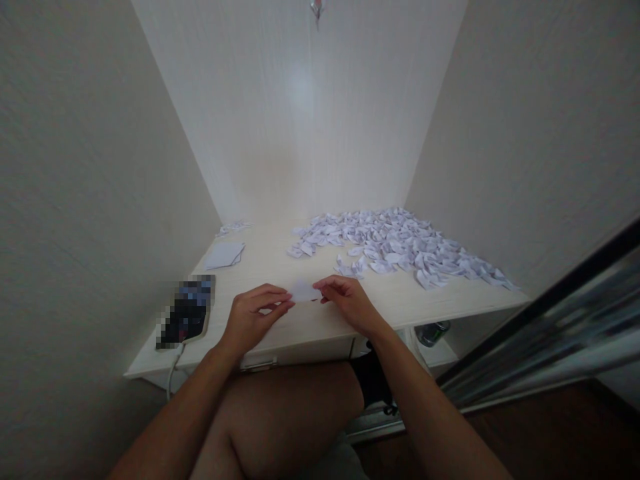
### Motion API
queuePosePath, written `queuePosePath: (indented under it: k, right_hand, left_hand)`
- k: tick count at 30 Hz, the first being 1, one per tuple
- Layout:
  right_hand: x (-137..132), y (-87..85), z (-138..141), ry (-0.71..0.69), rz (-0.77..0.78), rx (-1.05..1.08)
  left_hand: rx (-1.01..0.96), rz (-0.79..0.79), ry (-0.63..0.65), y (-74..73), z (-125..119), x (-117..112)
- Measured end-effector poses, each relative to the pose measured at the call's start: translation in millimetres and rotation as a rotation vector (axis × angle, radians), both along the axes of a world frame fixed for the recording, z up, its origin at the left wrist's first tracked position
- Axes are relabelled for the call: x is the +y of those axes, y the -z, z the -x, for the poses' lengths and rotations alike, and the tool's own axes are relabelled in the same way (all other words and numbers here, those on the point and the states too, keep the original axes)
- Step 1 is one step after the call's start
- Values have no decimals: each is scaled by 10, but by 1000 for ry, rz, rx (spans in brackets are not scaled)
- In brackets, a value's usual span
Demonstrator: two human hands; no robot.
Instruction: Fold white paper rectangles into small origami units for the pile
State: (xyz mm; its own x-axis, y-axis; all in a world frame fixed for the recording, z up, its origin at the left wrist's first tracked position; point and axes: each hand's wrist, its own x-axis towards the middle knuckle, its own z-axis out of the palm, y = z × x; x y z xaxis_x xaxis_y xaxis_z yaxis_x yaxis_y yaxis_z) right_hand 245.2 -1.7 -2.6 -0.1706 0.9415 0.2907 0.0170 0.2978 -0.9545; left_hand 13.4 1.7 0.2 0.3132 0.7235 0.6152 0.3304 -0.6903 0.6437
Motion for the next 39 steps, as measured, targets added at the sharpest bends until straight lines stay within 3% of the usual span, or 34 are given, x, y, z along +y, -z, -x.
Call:
queuePosePath:
  k: [6,13,33,39]
  right_hand:
    - [-10,51,7,-4,-43,-12]
    - [-60,-12,82,137,-117,-93]
    - [20,40,213,115,50,171]
    - [30,31,218,82,96,98]
  left_hand:
    - [-127,133,38,-25,-19,-3]
    - [-204,228,59,-1,-81,-6]
    - [-534,465,-96,-54,-303,-22]
    - [-519,481,-97,-26,-308,-24]
